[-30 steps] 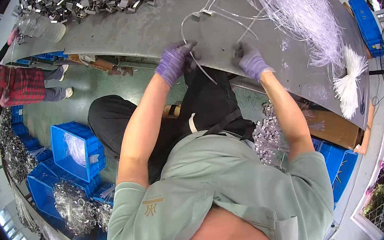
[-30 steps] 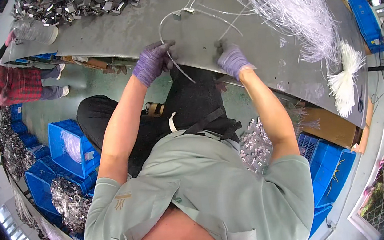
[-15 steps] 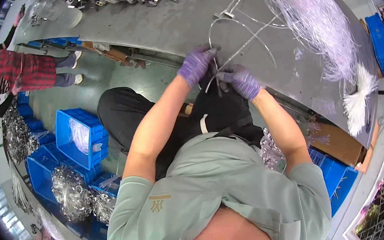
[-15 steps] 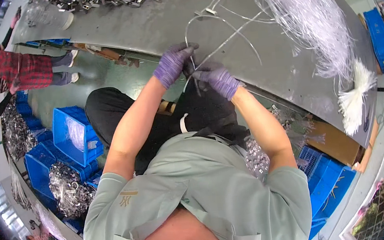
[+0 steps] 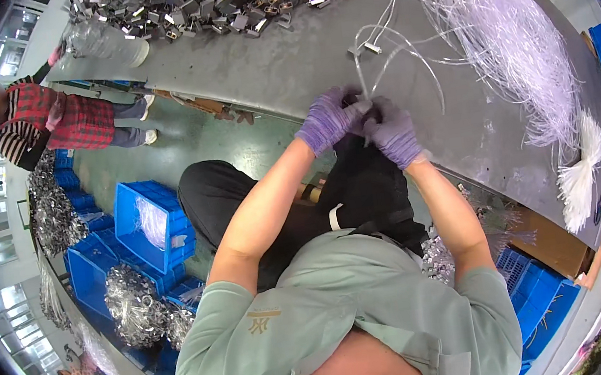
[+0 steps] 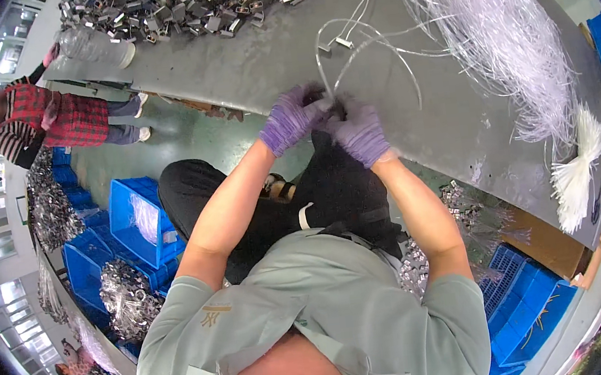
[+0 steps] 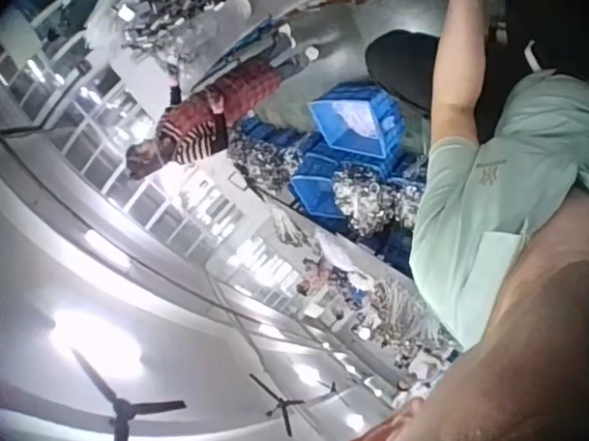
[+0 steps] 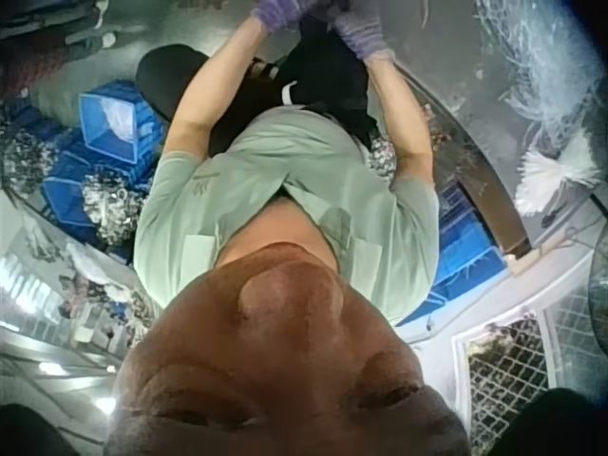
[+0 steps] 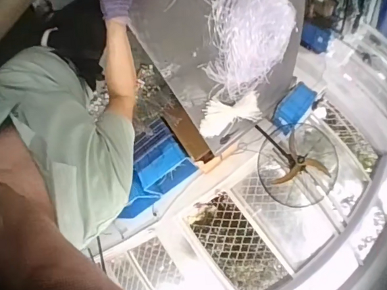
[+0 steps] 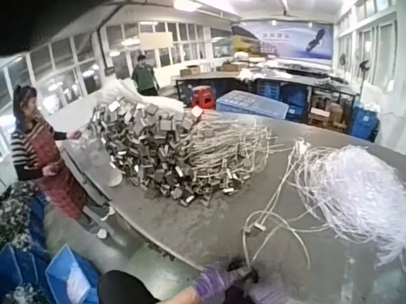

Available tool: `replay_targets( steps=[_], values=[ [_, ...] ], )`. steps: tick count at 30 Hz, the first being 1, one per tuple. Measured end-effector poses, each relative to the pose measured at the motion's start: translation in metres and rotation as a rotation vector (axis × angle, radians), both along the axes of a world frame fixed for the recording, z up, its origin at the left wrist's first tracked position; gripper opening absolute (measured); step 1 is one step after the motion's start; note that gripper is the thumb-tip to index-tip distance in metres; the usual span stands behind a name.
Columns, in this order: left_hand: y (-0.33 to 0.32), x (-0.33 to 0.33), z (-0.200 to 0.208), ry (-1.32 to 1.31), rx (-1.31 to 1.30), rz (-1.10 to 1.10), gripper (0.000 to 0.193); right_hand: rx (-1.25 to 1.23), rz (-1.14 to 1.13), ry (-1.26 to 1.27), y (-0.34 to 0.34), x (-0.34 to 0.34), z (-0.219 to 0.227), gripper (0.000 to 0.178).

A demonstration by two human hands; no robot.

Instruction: The person is sorting and bundling thin white wires at an electronics assembly station.

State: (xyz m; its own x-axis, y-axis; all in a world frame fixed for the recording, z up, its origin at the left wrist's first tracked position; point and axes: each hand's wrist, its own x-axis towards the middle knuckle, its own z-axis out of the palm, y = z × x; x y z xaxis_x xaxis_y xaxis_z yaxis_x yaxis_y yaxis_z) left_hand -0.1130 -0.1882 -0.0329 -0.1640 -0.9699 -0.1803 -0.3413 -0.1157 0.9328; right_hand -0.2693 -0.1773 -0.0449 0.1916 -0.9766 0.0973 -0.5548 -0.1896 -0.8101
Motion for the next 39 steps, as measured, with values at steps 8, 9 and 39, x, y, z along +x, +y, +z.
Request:
replay_targets(
  steps=[8,9,39],
  values=[
    [-0.104,0.075,-0.032,-0.785,-0.519,0.243,0.057,-0.457,-0.140,0.164,-0.014,-0.064,-0.014,0.021],
    [-0.121,0.080,-0.044,-0.877,-0.584,0.262,0.058,-0.505,-0.130,0.192,-0.013,-0.069,-0.033,0.020],
    [0.117,0.126,0.002,0.211,-0.127,0.402,0.046,0.765,0.206,-0.611,0.015,0.062,-0.021,0.025]
  ],
)
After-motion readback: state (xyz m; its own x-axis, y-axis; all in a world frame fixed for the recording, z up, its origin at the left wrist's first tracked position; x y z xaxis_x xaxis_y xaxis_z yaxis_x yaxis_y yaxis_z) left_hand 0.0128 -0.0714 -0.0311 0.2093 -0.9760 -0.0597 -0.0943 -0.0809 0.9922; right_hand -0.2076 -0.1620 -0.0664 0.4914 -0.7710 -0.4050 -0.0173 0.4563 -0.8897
